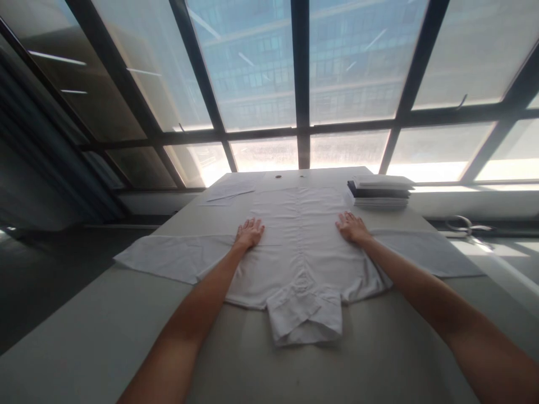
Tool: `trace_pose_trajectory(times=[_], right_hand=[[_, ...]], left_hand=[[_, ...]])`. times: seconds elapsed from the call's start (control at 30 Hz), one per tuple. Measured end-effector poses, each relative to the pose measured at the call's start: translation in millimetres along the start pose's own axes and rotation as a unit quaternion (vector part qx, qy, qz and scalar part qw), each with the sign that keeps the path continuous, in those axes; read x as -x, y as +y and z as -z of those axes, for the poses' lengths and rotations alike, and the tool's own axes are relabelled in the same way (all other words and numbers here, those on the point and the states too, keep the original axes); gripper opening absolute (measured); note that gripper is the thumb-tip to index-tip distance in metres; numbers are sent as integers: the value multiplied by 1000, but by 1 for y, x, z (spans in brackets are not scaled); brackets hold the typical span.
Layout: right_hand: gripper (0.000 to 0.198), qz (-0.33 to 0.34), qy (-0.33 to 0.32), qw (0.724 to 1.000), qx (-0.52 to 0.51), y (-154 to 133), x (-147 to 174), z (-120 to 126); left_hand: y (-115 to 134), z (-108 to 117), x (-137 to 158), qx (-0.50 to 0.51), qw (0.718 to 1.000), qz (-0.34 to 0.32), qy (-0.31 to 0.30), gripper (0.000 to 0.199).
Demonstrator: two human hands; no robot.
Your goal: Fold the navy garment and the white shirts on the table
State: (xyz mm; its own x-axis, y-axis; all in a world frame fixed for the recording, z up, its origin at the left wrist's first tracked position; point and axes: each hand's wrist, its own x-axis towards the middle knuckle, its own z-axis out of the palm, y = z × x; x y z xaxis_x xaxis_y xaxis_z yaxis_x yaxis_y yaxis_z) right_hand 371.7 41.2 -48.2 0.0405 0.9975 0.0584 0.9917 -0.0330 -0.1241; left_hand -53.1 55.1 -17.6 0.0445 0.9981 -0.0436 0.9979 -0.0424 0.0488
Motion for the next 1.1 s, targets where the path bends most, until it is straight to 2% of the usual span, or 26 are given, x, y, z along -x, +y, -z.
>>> trace_pose_trajectory(times=[0.5, 0.63, 0.73, 0.8, 0.87, 0.97, 1.03, 1.1], right_hand=[[58, 16, 44, 999, 6, -2, -1, -4], [53, 31, 83, 996, 20, -5, 8, 1], [45, 95, 134, 985, 45, -12, 17, 11], [44, 162, 133, 976, 52, -23, 23, 17], [45, 198, 108, 974, 34, -42, 31, 19], [54, 192, 66, 979, -24, -78, 45, 12], [60, 213, 31, 975, -53, -95, 53, 5], [63, 231, 3, 971, -63, -98, 55, 0]], left_hand=[[-1, -4, 4, -2, 1000, -17, 24, 62], [4, 2, 10, -28, 998, -31, 41, 59], [24, 9, 22, -41, 993, -97, 53, 57], [45, 9, 32, -23, 987, -155, 44, 58], [68, 5, 42, 14, 978, -206, 34, 59], [96, -6, 53, 47, 962, -268, 26, 60], [103, -14, 56, 46, 956, -288, 11, 60], [103, -18, 57, 44, 956, -291, 0, 61]])
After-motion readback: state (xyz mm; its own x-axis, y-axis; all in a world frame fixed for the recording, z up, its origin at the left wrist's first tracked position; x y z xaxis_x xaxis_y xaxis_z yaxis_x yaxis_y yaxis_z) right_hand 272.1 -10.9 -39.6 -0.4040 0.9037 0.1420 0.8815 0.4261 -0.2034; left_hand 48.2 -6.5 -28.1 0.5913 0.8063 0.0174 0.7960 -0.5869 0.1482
